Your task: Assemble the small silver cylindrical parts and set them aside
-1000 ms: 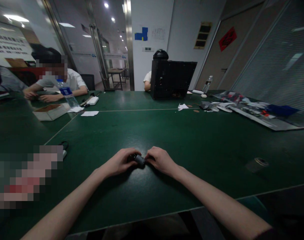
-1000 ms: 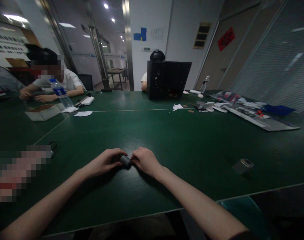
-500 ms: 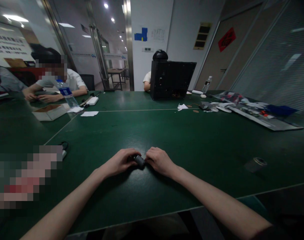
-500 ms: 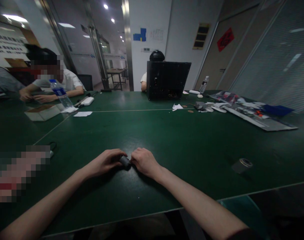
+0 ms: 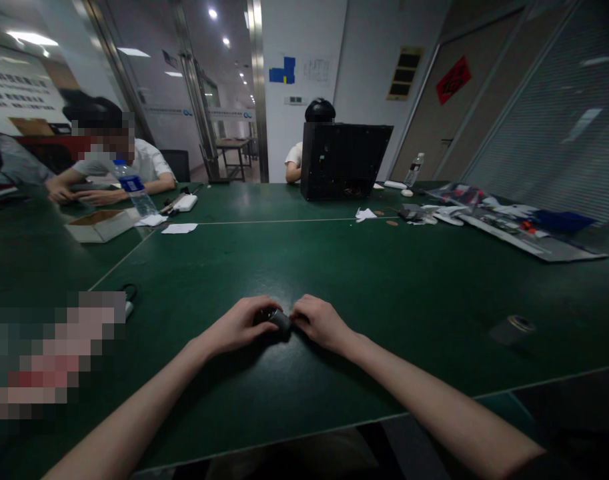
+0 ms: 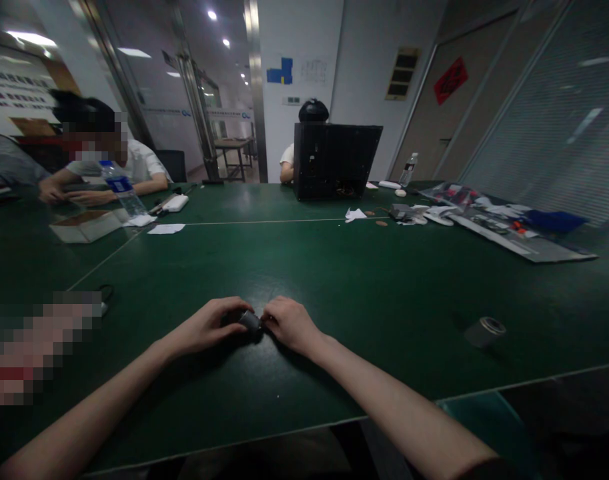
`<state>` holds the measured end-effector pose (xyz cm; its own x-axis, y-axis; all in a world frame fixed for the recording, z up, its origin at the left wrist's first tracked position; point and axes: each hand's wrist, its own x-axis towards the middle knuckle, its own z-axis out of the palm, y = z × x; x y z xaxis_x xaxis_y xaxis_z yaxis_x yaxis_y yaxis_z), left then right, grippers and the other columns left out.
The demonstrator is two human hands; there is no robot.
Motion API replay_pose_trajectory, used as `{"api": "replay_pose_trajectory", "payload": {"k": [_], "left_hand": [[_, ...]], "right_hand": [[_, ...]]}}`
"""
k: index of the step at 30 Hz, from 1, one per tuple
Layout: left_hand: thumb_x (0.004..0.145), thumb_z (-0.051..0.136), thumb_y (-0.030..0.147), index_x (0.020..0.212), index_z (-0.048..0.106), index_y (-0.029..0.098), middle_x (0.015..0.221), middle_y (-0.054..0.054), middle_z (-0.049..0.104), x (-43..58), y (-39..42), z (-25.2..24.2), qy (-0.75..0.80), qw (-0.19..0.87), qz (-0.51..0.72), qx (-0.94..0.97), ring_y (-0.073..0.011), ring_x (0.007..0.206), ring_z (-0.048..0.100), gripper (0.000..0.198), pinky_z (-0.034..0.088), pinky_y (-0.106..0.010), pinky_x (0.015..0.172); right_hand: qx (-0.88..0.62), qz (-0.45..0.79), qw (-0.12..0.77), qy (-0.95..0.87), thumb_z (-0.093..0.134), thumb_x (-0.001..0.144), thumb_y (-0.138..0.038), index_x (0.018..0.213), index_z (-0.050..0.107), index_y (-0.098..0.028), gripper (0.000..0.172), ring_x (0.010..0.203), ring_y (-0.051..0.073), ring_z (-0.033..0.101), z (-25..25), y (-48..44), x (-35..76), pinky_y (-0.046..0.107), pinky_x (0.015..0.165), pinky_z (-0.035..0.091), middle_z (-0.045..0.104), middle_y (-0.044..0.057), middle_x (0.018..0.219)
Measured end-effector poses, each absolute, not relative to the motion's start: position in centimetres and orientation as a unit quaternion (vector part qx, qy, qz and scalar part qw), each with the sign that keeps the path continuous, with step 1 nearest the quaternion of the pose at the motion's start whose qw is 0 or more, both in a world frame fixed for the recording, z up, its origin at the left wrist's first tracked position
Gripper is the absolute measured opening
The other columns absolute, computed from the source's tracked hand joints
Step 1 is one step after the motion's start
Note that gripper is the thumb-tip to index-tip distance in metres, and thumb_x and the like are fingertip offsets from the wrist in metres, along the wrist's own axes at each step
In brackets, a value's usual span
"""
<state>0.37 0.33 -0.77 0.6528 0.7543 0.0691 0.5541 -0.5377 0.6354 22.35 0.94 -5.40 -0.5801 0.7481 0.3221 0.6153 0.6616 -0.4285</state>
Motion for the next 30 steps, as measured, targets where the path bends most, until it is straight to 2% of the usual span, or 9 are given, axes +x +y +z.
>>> {"api": "replay_pose_trajectory", "payload": {"k": [5,10,17,30], "left_hand": [[0.084,0.058,0.036,0.102,0.06,0.016,0.091,-0.004,0.063,0.4,0.3,-0.6,0.408,0.297,0.179,0.845,-0.0173,0.078,0.058,0.027,0.043,-0.026,0.068],[0.082,0.059,0.041,0.096,0.061,0.014,0.085,-0.005,0.062,0.5,0.4,-0.6,0.43,0.272,0.192,0.839,-0.0168,0.072,0.056,0.03,0.042,-0.026,0.064],[0.082,0.058,0.04,0.093,0.06,0.014,0.081,-0.004,0.061,0.6,0.3,-0.8,0.436,0.25,0.208,0.839,-0.0162,0.07,0.055,0.029,0.042,-0.026,0.063],[0.08,0.061,0.039,0.084,0.058,0.015,0.076,-0.001,0.058,0.9,0.1,-0.8,0.434,0.219,0.223,0.845,-0.0143,0.065,0.053,0.025,0.04,-0.023,0.059]], "right_hand": [[-0.423,0.19,0.257,-0.848,0.061,0.082,-0.022,0.091,0.066,-0.018,0.011,0.082,0.016,0.058,-4.9,0.9,22.5,0.026,0.073,0.042,0.066,0.005,0.086],[-0.41,0.221,0.258,-0.847,0.058,0.083,-0.023,0.084,0.069,-0.016,0.013,0.077,0.016,0.057,-4.3,0.5,22.3,0.027,0.071,0.041,0.067,0.006,0.081],[-0.369,0.248,0.264,-0.856,0.058,0.08,-0.017,0.08,0.07,-0.016,0.012,0.073,0.014,0.057,-4.0,0.3,21.8,0.026,0.071,0.039,0.068,0.004,0.076],[-0.37,0.275,0.256,-0.849,0.053,0.085,-0.016,0.083,0.071,-0.015,0.018,0.074,0.014,0.057,-4.1,0.4,22.0,0.026,0.072,0.037,0.068,0.004,0.077]]}}
